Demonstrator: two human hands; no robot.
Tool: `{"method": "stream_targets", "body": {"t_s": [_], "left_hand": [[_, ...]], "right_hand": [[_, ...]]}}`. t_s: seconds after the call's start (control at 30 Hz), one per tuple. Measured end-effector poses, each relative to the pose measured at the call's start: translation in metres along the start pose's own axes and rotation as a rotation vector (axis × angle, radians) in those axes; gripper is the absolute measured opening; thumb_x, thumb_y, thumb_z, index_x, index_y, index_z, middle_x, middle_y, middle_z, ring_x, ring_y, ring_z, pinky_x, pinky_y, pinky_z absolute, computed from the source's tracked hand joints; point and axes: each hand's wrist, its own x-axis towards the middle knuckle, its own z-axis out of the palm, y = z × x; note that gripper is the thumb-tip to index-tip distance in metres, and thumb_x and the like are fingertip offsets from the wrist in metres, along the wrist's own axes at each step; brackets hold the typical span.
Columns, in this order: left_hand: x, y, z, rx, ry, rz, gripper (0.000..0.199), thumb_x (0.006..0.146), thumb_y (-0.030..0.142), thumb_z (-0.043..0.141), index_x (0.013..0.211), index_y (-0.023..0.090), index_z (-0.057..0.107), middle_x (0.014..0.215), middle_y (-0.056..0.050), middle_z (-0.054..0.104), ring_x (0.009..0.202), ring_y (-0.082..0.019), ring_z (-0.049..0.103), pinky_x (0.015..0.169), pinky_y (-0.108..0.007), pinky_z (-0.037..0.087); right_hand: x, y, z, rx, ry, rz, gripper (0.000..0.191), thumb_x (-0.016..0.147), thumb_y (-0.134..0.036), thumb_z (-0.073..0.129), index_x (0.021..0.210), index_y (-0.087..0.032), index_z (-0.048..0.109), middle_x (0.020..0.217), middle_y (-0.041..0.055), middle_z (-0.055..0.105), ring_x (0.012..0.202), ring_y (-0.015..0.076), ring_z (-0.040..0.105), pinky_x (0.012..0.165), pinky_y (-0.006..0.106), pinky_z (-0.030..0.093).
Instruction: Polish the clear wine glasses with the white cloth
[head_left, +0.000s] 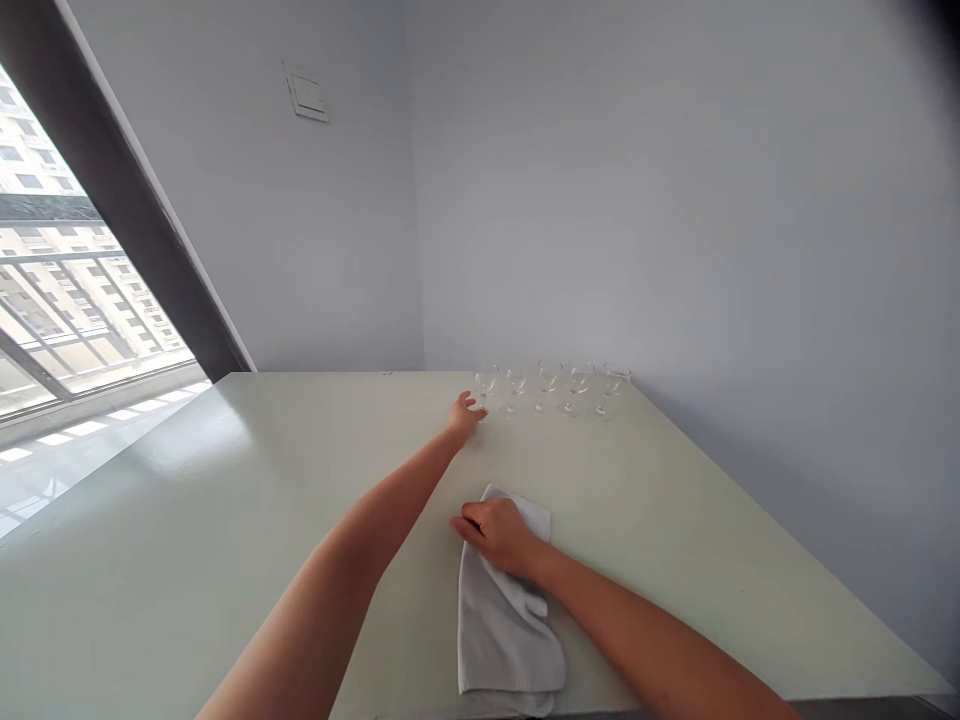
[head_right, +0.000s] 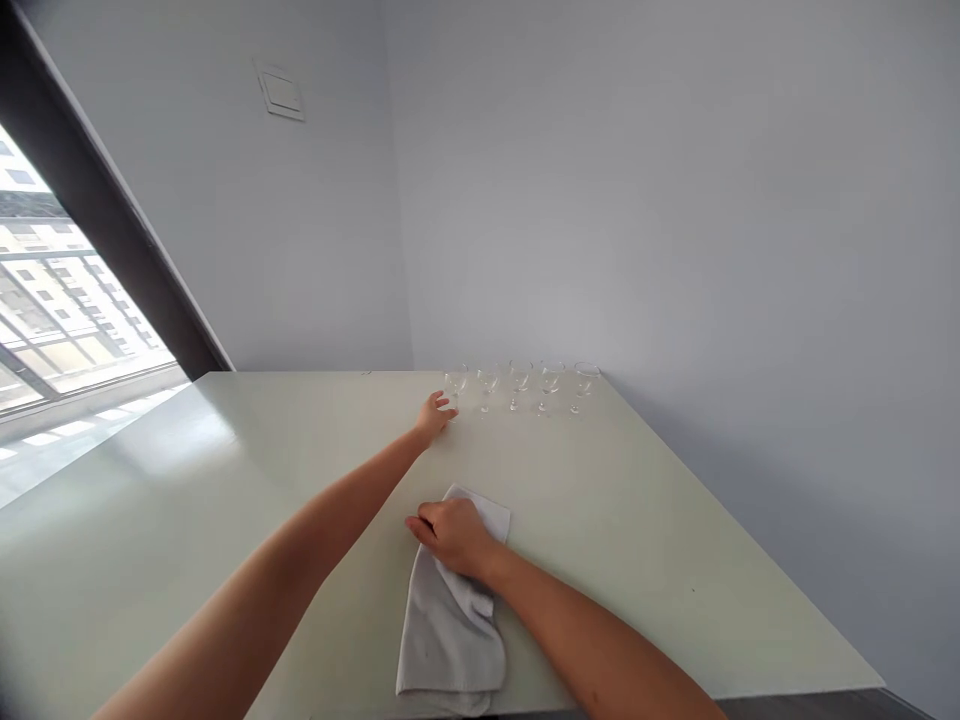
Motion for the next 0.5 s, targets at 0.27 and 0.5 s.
{"method": "stream_targets", "body": {"t_s": [0.27,0.5], "left_hand": [[0.034,-0.009,0.012,-0.012,0.039,0.058,0.023,0.065,0.022,0.064,0.087,0.017,0.060,0.088,-0.007,0.064,0.071,-0.013,0.057,0.061,-0.024,0.045],[0.034,-0.032,-0.130,-0.020,0.340,0.046,0.022,0.068,0.020,0.059,0.089,0.016,0.059,0.081,-0.003,0.063,0.060,-0.009,0.054,0.055,-0.022,0.046]], "right_hand": [[-0.004,0.010,-0.008,0.125,-0.003,0.014,0.038,0.087,-0.034,0.036,0.054,-0.018,0.026,0.048,-0.0061,0.027,0.047,0.0070,0.025,0.048,0.023,0.018],[-0.006,0.010,-0.006,0.169,-0.012,0.029,0.040,0.087,-0.037,0.036,0.054,-0.018,0.024,0.048,-0.0061,0.027,0.047,0.0070,0.024,0.048,0.023,0.018]]}}
